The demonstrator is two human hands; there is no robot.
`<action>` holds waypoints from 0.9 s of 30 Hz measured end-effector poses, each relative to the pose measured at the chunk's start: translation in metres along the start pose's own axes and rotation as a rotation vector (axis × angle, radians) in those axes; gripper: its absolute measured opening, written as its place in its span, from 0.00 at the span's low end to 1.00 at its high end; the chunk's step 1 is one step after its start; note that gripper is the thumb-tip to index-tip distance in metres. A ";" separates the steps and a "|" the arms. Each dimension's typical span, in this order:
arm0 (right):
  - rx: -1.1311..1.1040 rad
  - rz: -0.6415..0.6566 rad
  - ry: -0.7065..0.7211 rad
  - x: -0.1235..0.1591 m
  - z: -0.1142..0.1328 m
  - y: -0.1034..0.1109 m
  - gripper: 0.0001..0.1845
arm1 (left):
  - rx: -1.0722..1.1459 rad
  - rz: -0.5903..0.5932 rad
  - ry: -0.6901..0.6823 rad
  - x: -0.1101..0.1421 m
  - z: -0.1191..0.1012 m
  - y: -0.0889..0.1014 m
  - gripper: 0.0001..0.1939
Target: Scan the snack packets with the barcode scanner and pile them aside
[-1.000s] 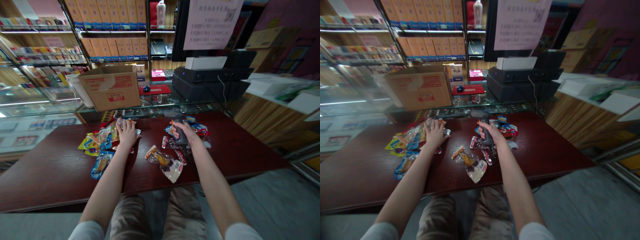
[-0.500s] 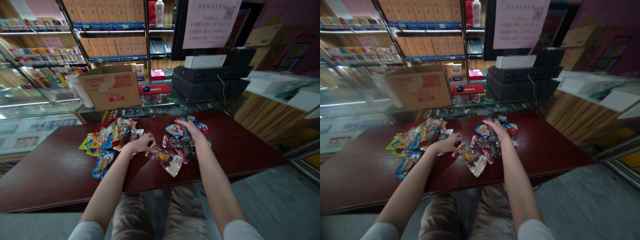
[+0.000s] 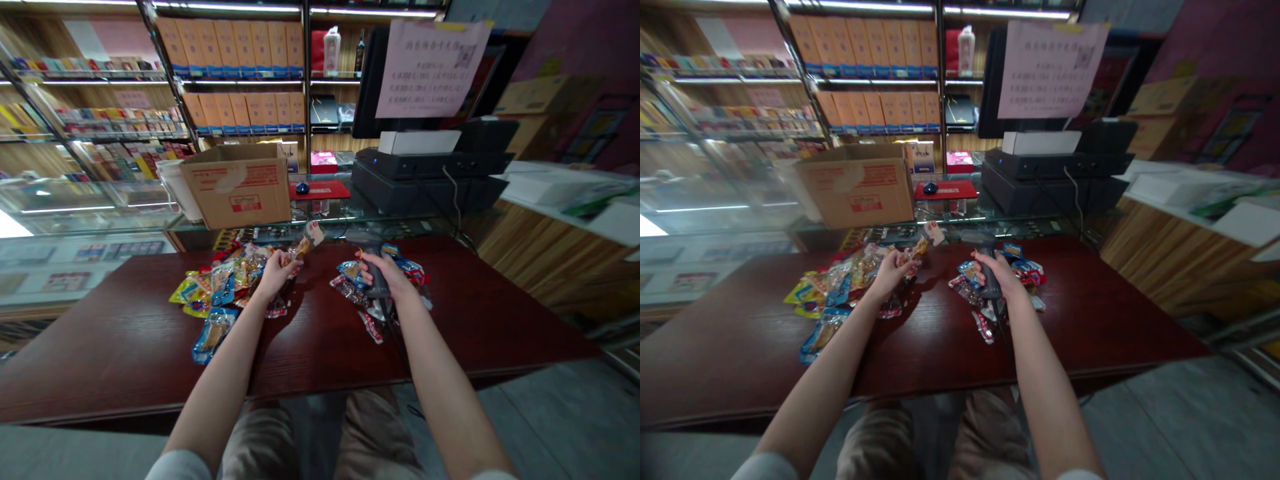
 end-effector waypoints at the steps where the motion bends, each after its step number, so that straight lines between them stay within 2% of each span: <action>1: -0.014 0.007 -0.003 0.000 -0.002 -0.002 0.20 | 0.029 -0.002 0.009 0.000 0.002 0.000 0.22; 10: -0.087 0.066 -0.052 -0.004 -0.018 -0.013 0.17 | 0.007 -0.007 0.022 0.000 0.006 -0.001 0.23; 20: -0.084 0.055 -0.016 -0.004 -0.013 -0.011 0.18 | -0.013 -0.037 -0.014 -0.002 0.006 0.002 0.21; 25: -0.074 0.047 -0.017 -0.004 -0.010 -0.010 0.18 | -0.151 -0.045 -0.017 -0.002 0.005 0.005 0.19; 27: -0.071 0.046 -0.007 -0.004 -0.008 -0.009 0.19 | -0.308 -0.110 -0.016 0.000 0.000 0.015 0.13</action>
Point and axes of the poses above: each hand's wrist, its own x-axis away from the middle knuckle, its own y-axis out of the back of the hand, z = x × y, the point moved 10 cm from there along -x, towards the middle knuckle, and after that the axes turned 14 degrees about -x, right-handed, at the moved point
